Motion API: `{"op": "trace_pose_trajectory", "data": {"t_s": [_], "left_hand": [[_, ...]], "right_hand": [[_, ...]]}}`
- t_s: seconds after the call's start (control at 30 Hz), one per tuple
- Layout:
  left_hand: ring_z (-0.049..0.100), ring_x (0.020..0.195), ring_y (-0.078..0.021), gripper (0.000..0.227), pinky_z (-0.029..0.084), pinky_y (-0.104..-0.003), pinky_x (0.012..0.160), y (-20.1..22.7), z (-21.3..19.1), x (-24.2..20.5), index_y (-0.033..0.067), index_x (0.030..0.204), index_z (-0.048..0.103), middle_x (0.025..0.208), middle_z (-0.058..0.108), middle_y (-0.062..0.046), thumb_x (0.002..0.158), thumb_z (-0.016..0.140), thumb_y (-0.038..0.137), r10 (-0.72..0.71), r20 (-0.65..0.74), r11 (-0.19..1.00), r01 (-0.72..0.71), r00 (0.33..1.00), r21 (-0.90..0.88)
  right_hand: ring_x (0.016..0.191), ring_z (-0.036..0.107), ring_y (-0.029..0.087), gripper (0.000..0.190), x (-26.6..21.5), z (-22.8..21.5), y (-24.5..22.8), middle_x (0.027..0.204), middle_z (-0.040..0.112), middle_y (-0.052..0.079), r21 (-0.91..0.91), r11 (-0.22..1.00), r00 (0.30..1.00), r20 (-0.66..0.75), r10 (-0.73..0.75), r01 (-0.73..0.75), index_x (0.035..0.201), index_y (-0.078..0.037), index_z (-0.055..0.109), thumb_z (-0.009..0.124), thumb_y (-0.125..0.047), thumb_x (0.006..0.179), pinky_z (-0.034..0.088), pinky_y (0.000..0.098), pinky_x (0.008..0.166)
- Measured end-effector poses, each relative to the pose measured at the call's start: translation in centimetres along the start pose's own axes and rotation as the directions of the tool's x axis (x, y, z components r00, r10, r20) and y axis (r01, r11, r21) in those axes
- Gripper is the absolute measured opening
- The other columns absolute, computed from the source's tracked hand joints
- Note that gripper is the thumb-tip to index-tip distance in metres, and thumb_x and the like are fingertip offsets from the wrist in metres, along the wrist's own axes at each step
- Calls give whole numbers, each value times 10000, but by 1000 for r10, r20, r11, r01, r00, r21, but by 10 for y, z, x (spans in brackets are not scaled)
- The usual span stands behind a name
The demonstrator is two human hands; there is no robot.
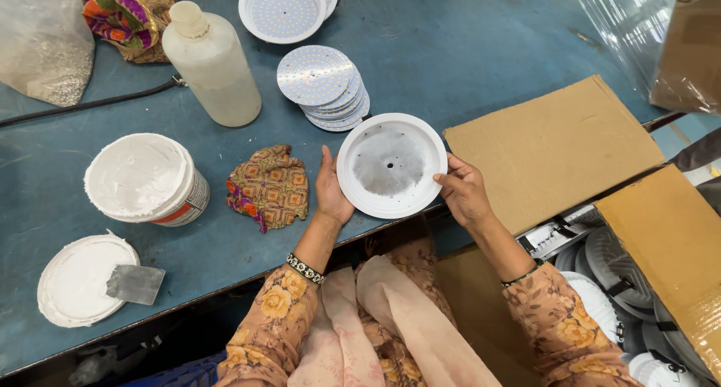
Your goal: The person sits on the floor and applies a white paste to the inner surface of white circular plastic parts using a small metal spatula. The person repeatedly scoops paste from a container, spreads it on the parts, and stacks the finished parts on the table.
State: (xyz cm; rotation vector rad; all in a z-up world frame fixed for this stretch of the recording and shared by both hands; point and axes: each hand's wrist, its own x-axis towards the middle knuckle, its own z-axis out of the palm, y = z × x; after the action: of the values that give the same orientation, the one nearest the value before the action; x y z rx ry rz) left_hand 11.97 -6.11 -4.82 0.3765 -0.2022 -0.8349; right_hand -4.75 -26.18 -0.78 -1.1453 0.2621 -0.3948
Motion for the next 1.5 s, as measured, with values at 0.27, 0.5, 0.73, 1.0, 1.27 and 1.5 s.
{"op": "trace_pose_trajectory", "data": {"t_s": [0.27,0.5,0.73,1.0,1.27,1.5], "left_hand": [[289,1563,-260,782,222,-394,1293,-7,11,1,-14,1626,220,1692,281,-155,1091,292,551,256,143,875,-292,956,385],[314,1586,-307,766,177,-451,1362,-8,7,-4,-54,1587,309,1653,371,-212,1126,370,556,529,281,475,-554,801,684],[488,1361,-206,787,319,-377,1118,-4,3,-6,32,1516,436,1410,558,-101,1029,495,648,557,191,504,-511,808,696],[510,1308,-161,674,347,-366,1088,-5,2,-11,59,1464,484,1325,570,-54,1058,507,596,537,147,501,-454,831,737],[547,1251,-163,458,407,-354,1081,-5,1,-11,46,1421,517,1306,595,-71,1099,516,371,504,126,596,-449,855,666],[580,1192,-165,364,448,-343,1095,-7,2,-12,10,1373,538,1263,618,-103,1097,534,246,461,86,685,-416,883,598]], "right_hand": [[1394,501,240,642,5,-6,8,1518,504,209,59,997,998,-44,-41,43,1515,113,379,570,-81,934,374,345,1181],[1503,411,257,548,-25,6,-25,1588,449,167,-475,789,917,123,-379,390,1520,35,450,621,-120,1023,302,379,1270],[1117,756,235,290,-136,-77,-73,1191,766,165,-748,629,886,-123,-448,214,1267,38,672,607,-161,1066,591,326,1007],[1478,206,399,1206,-277,-135,-51,1632,141,252,-734,-397,749,-645,151,-551,1601,-101,164,886,-512,727,322,569,1134],[1525,172,454,1213,-282,-146,-16,1659,83,252,-736,-492,808,-580,104,-464,1583,-69,130,889,-277,661,325,599,1167],[1454,362,398,1034,-301,-151,-23,1623,292,242,-810,-456,882,-460,104,-369,1535,-33,312,839,-237,670,464,424,1073]]}}
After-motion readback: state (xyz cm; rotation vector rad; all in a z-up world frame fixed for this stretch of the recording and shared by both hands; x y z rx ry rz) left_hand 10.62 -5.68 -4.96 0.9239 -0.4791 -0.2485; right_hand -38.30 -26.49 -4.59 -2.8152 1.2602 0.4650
